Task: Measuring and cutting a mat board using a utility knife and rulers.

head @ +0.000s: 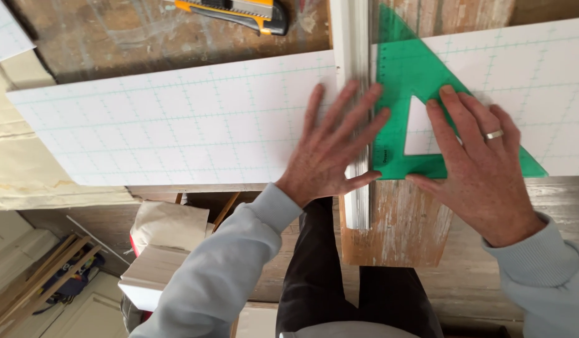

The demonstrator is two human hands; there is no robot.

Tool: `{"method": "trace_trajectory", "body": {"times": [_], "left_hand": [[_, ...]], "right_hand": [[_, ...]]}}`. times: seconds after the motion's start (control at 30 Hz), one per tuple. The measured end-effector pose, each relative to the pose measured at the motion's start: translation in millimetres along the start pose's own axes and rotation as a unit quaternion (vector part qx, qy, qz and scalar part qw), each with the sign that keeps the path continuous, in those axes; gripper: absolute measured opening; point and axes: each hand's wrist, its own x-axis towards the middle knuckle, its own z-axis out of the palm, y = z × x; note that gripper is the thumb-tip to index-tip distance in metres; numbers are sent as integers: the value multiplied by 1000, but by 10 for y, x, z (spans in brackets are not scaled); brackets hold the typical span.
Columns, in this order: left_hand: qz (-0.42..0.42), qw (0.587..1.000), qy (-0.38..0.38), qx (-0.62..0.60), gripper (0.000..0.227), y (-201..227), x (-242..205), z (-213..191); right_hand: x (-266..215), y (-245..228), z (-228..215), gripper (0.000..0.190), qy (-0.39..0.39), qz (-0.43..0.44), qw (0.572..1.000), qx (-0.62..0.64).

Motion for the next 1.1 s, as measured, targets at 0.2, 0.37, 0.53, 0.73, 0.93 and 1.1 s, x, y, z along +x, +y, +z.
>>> {"method": "trace_trajectory", "body": {"times": [0.2,0.37,0.53,0.73,0.93,1.1], "left_hand": [[17,1000,-23,11,100,54,-18,-9],[-13,1000,-25,4,102,71,-28,-38],[-7,1000,-26,-3,104,56,-33,18],[-10,1000,-21,-9,111,67,-26,-8],[-26,998,-57,16,122,198,30,-128],[-74,993,-88,26,135,295,5,-66]], "right_hand": [[-10,23,5,111,-12,10,999,-39],[-7,11,-2,108,1,2,1000,0],[-7,10,-11,108,-17,7,999,-44],[0,14,6,110,-16,-6,999,-43],[-32,58,-1,111,-26,-18,995,-92],[-32,85,23,113,-19,-46,996,-69]]}}
